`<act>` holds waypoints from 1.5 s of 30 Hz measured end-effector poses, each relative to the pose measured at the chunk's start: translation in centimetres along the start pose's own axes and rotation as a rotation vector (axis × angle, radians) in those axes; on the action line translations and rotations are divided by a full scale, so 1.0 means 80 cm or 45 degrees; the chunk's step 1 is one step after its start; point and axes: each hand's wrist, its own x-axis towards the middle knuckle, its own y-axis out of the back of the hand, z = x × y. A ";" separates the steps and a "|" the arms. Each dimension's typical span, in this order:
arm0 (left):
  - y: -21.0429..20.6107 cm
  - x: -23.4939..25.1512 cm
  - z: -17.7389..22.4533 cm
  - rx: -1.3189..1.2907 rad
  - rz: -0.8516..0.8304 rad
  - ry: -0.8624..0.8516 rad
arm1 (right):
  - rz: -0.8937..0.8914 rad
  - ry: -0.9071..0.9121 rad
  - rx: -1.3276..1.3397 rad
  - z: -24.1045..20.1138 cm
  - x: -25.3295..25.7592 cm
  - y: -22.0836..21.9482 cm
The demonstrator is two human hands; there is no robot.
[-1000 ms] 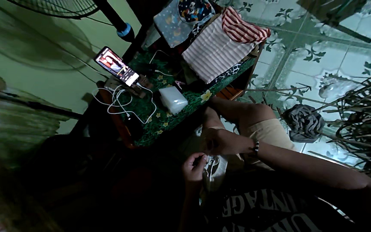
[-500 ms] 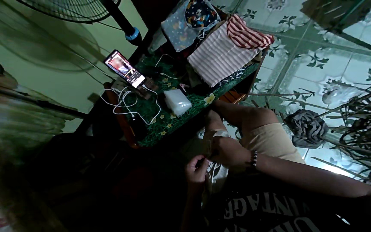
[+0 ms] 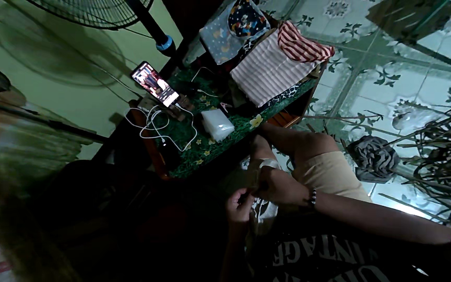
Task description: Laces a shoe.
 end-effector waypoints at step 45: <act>0.007 -0.004 0.049 0.440 -0.200 0.094 | 0.220 0.800 0.153 -0.037 -0.095 0.028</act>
